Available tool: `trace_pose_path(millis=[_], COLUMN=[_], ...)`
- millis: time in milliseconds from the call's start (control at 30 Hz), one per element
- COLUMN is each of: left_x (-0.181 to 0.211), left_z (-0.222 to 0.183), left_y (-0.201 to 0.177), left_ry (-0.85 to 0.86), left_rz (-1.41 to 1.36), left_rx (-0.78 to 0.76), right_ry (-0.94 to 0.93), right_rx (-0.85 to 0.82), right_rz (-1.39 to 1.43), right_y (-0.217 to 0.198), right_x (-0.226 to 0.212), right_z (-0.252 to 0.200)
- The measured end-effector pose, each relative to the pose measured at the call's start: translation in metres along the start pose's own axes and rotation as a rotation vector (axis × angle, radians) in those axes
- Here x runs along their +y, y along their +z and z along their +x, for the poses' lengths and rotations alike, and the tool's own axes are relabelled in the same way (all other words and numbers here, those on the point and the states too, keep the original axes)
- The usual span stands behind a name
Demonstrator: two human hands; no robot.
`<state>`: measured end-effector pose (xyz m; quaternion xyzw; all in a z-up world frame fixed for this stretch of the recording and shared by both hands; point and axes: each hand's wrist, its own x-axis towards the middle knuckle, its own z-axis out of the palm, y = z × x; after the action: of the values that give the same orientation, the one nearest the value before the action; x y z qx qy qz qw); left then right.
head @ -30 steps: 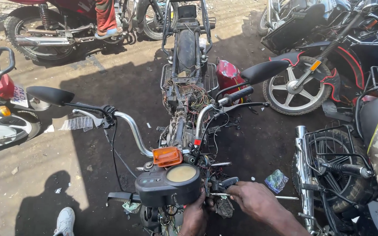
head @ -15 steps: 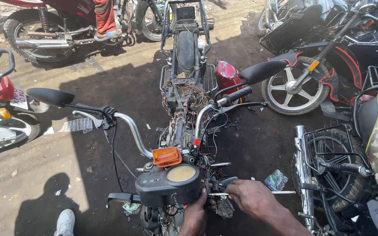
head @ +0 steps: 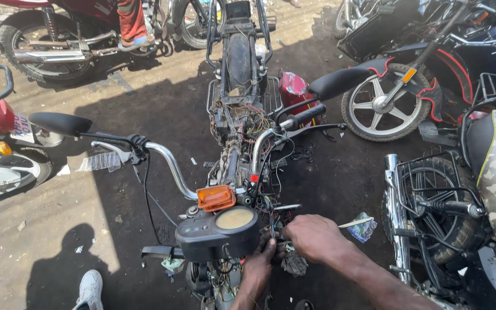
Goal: Repairing and connecting electrical wiring on a motorcycle using pliers and a screwdriver.
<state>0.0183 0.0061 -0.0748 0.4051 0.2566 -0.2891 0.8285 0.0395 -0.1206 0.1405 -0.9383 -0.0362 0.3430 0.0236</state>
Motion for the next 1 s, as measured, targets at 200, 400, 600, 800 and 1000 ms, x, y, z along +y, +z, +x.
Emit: trace_pose_path(millis=[200,400,600,800,1000], left_x=[0.023,0.029,0.040,0.048,0.036], left_z=[-0.032,-0.038,-0.045,-0.053,-0.041], left_y=[0.024,0.015,0.015,0.020,0.012], left_ry=[-0.001,0.124,0.029,0.025,0.014], left_rz=[0.018,-0.026,-0.052,-0.053,-0.109], left_rx=[0.116,0.005,-0.020,-0.057,0.006], right_ry=[0.160,0.150,0.048,-0.119,-0.004], right_rx=[0.093,0.296,0.317,0.283,-0.041], right_rz=[0.090,0.273,0.452,0.298,0.150], right_y=[0.064,0.087,0.079,0.061,0.002], right_x=[-0.017,-0.002,0.033,0.034,0.014], right_z=[-0.014,-0.020,-0.005,-0.003,-0.009])
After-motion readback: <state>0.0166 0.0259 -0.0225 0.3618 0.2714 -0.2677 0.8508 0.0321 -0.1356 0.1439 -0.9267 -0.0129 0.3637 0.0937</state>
